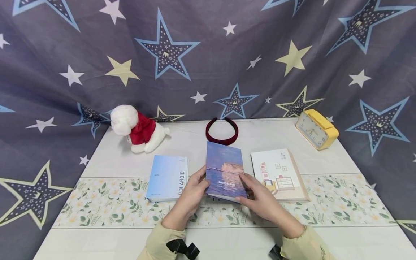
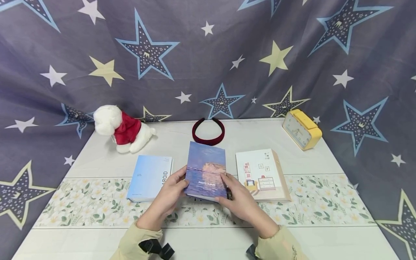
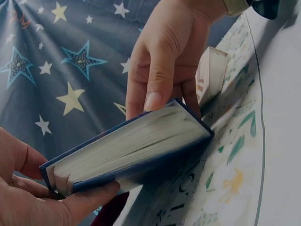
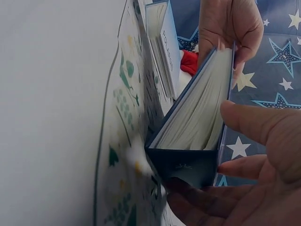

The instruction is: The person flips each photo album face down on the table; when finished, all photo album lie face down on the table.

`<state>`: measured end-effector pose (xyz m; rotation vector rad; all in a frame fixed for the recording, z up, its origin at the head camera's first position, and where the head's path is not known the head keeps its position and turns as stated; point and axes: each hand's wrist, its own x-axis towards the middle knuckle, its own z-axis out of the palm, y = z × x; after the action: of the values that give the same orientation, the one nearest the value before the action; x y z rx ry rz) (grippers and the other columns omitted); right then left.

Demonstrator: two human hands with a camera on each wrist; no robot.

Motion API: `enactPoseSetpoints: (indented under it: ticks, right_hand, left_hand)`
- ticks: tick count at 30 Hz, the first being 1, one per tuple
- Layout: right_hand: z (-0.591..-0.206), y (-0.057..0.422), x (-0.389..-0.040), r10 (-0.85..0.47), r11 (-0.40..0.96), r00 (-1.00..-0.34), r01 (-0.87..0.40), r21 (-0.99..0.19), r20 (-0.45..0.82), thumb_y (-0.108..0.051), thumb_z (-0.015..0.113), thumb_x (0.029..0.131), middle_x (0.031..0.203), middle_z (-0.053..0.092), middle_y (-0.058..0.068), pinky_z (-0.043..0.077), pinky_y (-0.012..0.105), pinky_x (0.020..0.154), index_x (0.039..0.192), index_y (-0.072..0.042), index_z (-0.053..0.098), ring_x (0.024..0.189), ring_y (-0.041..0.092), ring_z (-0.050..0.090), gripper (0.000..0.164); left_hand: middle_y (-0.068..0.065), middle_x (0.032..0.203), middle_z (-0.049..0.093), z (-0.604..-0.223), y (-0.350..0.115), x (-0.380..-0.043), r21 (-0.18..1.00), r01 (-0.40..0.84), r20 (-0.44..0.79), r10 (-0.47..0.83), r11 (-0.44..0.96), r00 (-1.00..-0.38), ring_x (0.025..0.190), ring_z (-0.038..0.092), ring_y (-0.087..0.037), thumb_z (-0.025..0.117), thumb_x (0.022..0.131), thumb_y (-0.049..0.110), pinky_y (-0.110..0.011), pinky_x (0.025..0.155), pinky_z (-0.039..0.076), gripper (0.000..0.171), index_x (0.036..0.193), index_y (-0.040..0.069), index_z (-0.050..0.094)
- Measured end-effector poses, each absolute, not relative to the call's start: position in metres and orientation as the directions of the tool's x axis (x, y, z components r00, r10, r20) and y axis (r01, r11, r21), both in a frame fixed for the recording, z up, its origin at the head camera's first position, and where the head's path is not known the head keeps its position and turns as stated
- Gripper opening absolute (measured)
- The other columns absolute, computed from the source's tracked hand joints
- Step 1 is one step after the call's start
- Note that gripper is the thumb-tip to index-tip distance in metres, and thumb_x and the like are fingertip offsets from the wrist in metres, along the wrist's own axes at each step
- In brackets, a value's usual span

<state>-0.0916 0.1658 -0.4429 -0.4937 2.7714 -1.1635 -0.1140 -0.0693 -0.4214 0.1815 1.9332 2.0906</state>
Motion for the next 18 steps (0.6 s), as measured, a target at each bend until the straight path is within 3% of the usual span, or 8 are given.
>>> enactPoseSetpoints:
  ticks: [4, 7, 10, 12, 15, 18]
  right_hand:
    - [-0.442, 0.166, -0.092, -0.32, 0.666, -0.947, -0.246, -0.704, 0.028, -0.032, 0.072, 0.089, 0.153, 0.031, 0.025, 0.035, 0.06, 0.103, 0.151, -0.007, 0.035, 0.135, 0.045, 0.036, 0.077]
    - [-0.442, 0.167, -0.093, -0.309, 0.685, -0.951, -0.243, -0.687, 0.028, -0.031, 0.072, 0.089, 0.153, 0.032, 0.024, 0.034, 0.061, 0.104, 0.15, -0.006, 0.037, 0.136, 0.045, 0.035, 0.075]
    - [-0.442, 0.167, -0.093, -0.308, 0.703, -0.951, -0.249, -0.666, 0.03, -0.029, 0.072, 0.089, 0.153, 0.033, 0.023, 0.034, 0.061, 0.104, 0.149, -0.006, 0.04, 0.136, 0.044, 0.035, 0.072]
    - [-0.442, 0.167, -0.094, -0.31, 0.713, -0.95, -0.252, -0.655, 0.027, -0.028, 0.072, 0.089, 0.153, 0.034, 0.022, 0.034, 0.061, 0.104, 0.148, -0.006, 0.041, 0.136, 0.044, 0.036, 0.069]
    - [-0.443, 0.167, -0.094, -0.315, 0.718, -0.949, -0.253, -0.649, 0.021, -0.025, 0.072, 0.089, 0.153, 0.035, 0.02, 0.035, 0.061, 0.104, 0.147, -0.006, 0.043, 0.135, 0.043, 0.037, 0.067]
    - [-0.444, 0.166, -0.093, -0.319, 0.72, -0.947, -0.259, -0.644, 0.025, -0.024, 0.072, 0.089, 0.152, 0.036, 0.019, 0.035, 0.06, 0.104, 0.147, -0.006, 0.044, 0.135, 0.042, 0.038, 0.067]
  left_hand:
    - [-0.022, 0.14, 0.046, -0.427, -0.069, -0.115, 0.993, -0.115, -0.103, 0.294, -0.025, -0.95, 0.095, 0.059, -0.023, 0.034, 0.094, -0.007, -0.025, 0.07, 0.051, 0.063, 0.155, 0.003, 0.021]
    - [-0.023, 0.146, 0.04, -0.433, -0.068, -0.116, 0.996, -0.092, -0.092, 0.293, 0.015, -0.952, 0.119, 0.054, -0.032, 0.037, 0.092, -0.009, -0.027, 0.088, 0.052, 0.065, 0.154, 0.0, 0.019]
    - [-0.024, 0.148, 0.039, -0.439, -0.067, -0.117, 0.995, -0.062, -0.083, 0.281, 0.082, -0.956, 0.132, 0.044, -0.035, 0.045, 0.089, -0.009, -0.036, 0.103, 0.042, 0.07, 0.153, -0.002, 0.019]
    - [-0.024, 0.146, 0.041, -0.443, -0.067, -0.116, 0.99, -0.041, -0.077, 0.266, 0.138, -0.961, 0.134, 0.042, -0.036, 0.052, 0.087, -0.006, -0.043, 0.109, 0.035, 0.072, 0.153, 0.0, 0.022]
    - [-0.021, 0.142, 0.047, -0.446, -0.068, -0.115, 0.98, -0.026, -0.074, 0.245, 0.197, -0.967, 0.131, 0.044, -0.037, 0.061, 0.084, -0.002, -0.053, 0.109, 0.033, 0.077, 0.152, 0.004, 0.026]
    - [-0.019, 0.143, 0.046, -0.449, -0.07, -0.115, 0.976, -0.015, -0.069, 0.243, 0.218, -0.967, 0.132, 0.043, -0.038, 0.069, 0.081, 0.001, -0.055, 0.108, 0.033, 0.085, 0.153, 0.006, 0.024]
